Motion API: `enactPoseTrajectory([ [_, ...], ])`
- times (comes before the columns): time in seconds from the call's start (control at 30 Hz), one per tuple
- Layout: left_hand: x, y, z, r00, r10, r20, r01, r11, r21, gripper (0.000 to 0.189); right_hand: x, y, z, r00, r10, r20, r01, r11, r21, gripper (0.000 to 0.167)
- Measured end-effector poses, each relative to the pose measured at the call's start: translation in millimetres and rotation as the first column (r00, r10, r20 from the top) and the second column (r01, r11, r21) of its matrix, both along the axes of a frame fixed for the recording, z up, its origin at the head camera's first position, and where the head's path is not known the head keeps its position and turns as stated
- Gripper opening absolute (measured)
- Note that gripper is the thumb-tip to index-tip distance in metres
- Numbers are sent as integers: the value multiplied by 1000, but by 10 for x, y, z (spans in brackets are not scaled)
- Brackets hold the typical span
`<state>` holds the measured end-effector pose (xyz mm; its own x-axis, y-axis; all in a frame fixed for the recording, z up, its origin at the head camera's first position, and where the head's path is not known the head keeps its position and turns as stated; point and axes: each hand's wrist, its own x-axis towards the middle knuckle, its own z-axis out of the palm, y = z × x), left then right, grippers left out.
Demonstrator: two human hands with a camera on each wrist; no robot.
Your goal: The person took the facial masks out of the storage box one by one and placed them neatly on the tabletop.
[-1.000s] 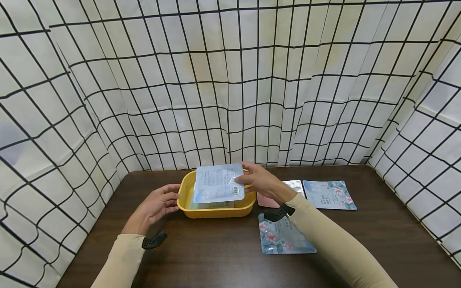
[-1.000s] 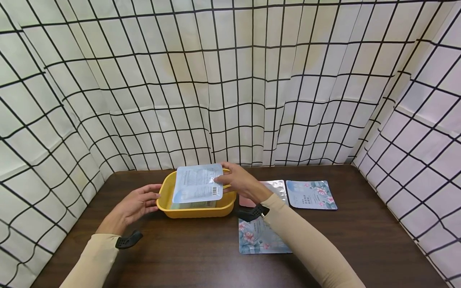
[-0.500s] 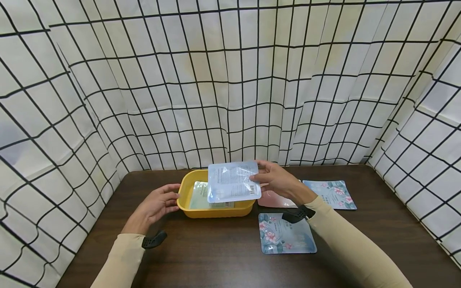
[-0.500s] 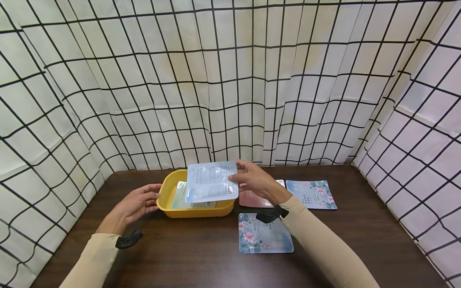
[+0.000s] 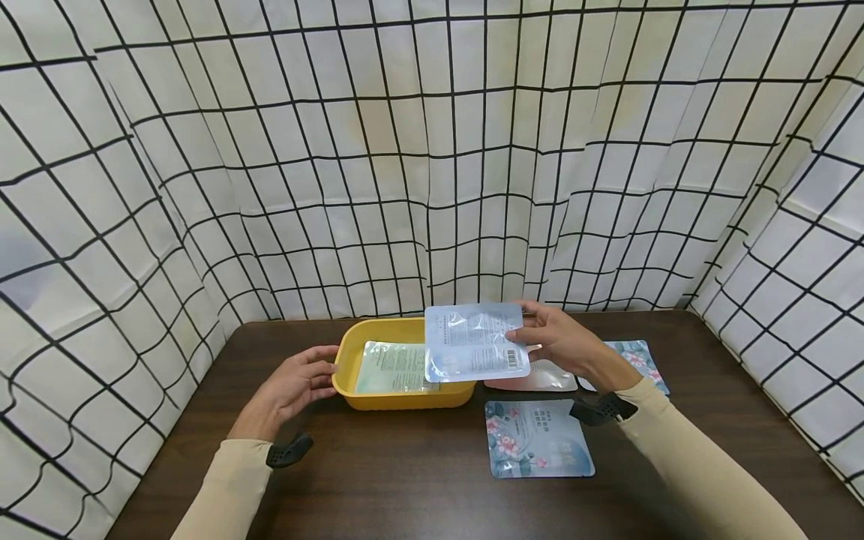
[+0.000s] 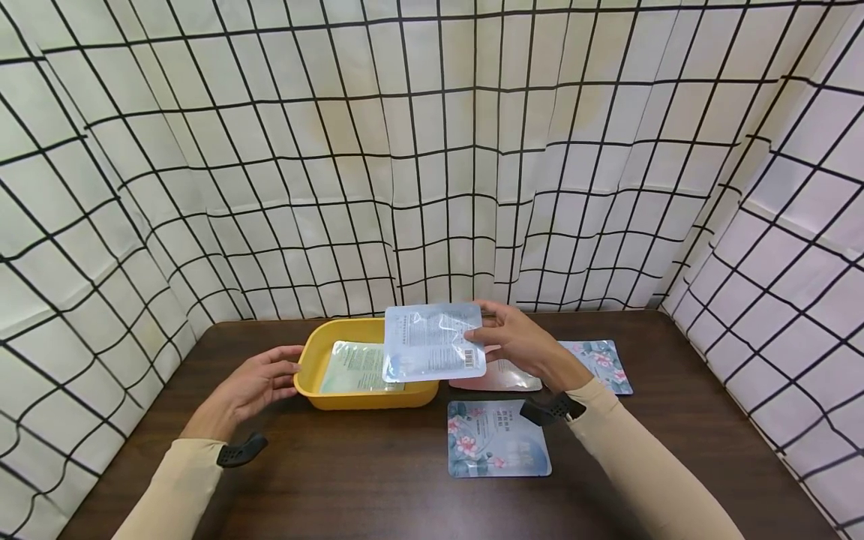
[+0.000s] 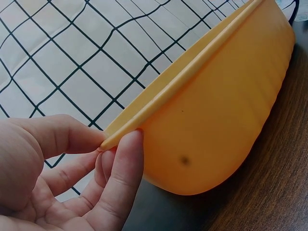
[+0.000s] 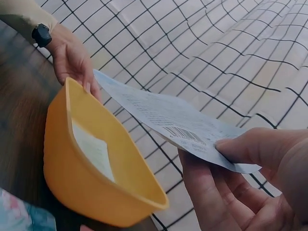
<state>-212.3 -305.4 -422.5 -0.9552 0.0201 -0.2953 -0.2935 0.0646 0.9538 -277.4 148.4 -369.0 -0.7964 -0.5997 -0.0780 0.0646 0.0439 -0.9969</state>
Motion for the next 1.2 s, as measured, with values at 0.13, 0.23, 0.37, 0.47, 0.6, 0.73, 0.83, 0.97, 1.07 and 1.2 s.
enactPoseTrajectory([
  [0.13, -6, -2, 5, 1000, 0, 0, 0, 1000, 8, 54, 41, 149, 2, 1000, -9, -13, 9, 1000, 25, 71],
  [0.23, -7, -5, 10, 1000, -1, -2, 1, 1000, 9, 53, 73, 248, -9, 1000, -14, -19, 15, 999, 30, 73],
  [0.37, -2, -11, 16, 1000, -2, -2, 2, 1000, 12, 54, 101, 367, -40, 999, -24, -26, 25, 999, 21, 70],
  [0.47, -2, -12, 21, 1000, -4, -2, 4, 1000, 12, 54, 120, 460, -53, 999, -36, -27, 37, 999, 23, 67],
  [0.6, -7, -9, 31, 1000, -3, -2, 3, 1000, 5, 54, 148, 608, -51, 999, -41, -26, 42, 998, 40, 65],
  [0.73, -9, -7, 35, 1000, 0, 0, 0, 1000, 3, 54, 179, 767, -68, 999, -44, -26, 45, 997, 59, 61],
  [0.83, -8, -7, 25, 1000, -3, 2, 3, 1000, 6, 55, 222, 887, -108, 998, -55, -21, 56, 996, 76, 61],
  [0.97, -3, -2, 10, 1000, -4, 4, 4, 1000, 12, 54, 288, 1053, -189, 998, -66, -13, 67, 994, 83, 59],
  [1.07, 6, 1, 6, 1000, -4, 6, 4, 1000, 12, 54, 332, 1195, -262, 998, -61, -12, 62, 995, 83, 53],
  [1.2, 15, 3, 5, 1000, -3, 6, 2, 1000, 11, 53, 393, 1395, -362, 998, -62, -5, 62, 994, 86, 52],
])
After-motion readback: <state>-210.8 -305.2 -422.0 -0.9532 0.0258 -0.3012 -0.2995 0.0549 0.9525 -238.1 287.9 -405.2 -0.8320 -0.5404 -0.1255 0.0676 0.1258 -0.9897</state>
